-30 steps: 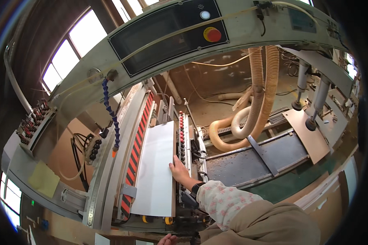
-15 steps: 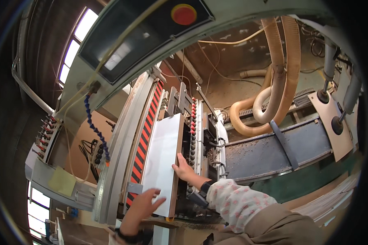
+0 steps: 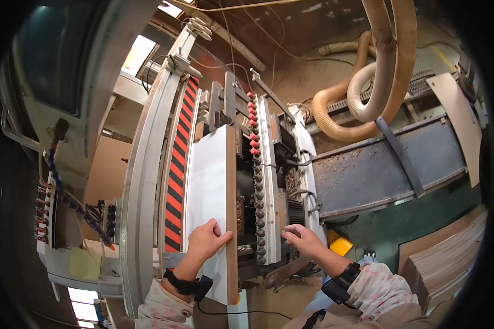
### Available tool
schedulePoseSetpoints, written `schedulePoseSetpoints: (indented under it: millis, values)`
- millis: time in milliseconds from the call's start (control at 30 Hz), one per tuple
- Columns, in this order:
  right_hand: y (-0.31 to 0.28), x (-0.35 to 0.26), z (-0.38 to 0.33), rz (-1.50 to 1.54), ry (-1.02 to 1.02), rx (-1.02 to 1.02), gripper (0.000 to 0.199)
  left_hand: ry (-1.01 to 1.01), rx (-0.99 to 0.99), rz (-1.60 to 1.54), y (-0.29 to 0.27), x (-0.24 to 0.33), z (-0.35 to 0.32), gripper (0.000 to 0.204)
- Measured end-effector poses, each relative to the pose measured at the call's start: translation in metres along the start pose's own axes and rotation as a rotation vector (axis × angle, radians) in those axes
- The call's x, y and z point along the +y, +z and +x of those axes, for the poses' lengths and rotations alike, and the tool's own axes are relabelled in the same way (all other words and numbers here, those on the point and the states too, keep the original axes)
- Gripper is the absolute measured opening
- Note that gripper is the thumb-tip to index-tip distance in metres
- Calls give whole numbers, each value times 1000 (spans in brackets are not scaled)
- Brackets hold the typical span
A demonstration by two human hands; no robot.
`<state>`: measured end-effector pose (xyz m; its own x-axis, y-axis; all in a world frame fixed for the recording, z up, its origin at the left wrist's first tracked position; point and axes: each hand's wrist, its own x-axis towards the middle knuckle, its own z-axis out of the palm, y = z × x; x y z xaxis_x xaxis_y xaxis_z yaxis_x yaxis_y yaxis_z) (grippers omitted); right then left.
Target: The person repeatedly picks up white rectangular wood panels from a stack and feeds them into an edge banding machine. After the machine processes the panel, the person retrieves it and places it onto a growing stack of finished panels.
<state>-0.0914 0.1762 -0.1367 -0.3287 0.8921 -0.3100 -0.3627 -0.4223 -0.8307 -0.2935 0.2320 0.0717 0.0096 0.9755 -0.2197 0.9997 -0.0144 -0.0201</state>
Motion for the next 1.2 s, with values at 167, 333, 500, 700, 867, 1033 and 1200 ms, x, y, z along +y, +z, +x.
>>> schedulePoseSetpoints:
  millis: [167,333,500,700,867,1033,1200]
  values:
    - [43,4,20,-48,-51,-146,41,12,-66,-99,-4,-6,5,36]
    - [66,-5,42,18,25,-264,44,4,-27,-230,-30,-30,6,32]
    - [103,-28,66,201,-115,-234,69,-111,-56,-614,-62,-32,-7,28]
    - [105,-58,73,398,-133,-295,93,-80,-48,-633,-54,-29,-5,28]
    - [119,-51,78,253,-195,-95,105,-34,-106,-456,-36,-17,-1,29]
    - [147,-52,82,69,-271,65,118,-33,-181,-509,-40,-19,3,33]
    - [162,-55,76,73,-202,170,121,-19,-95,-273,-46,-8,-8,34]
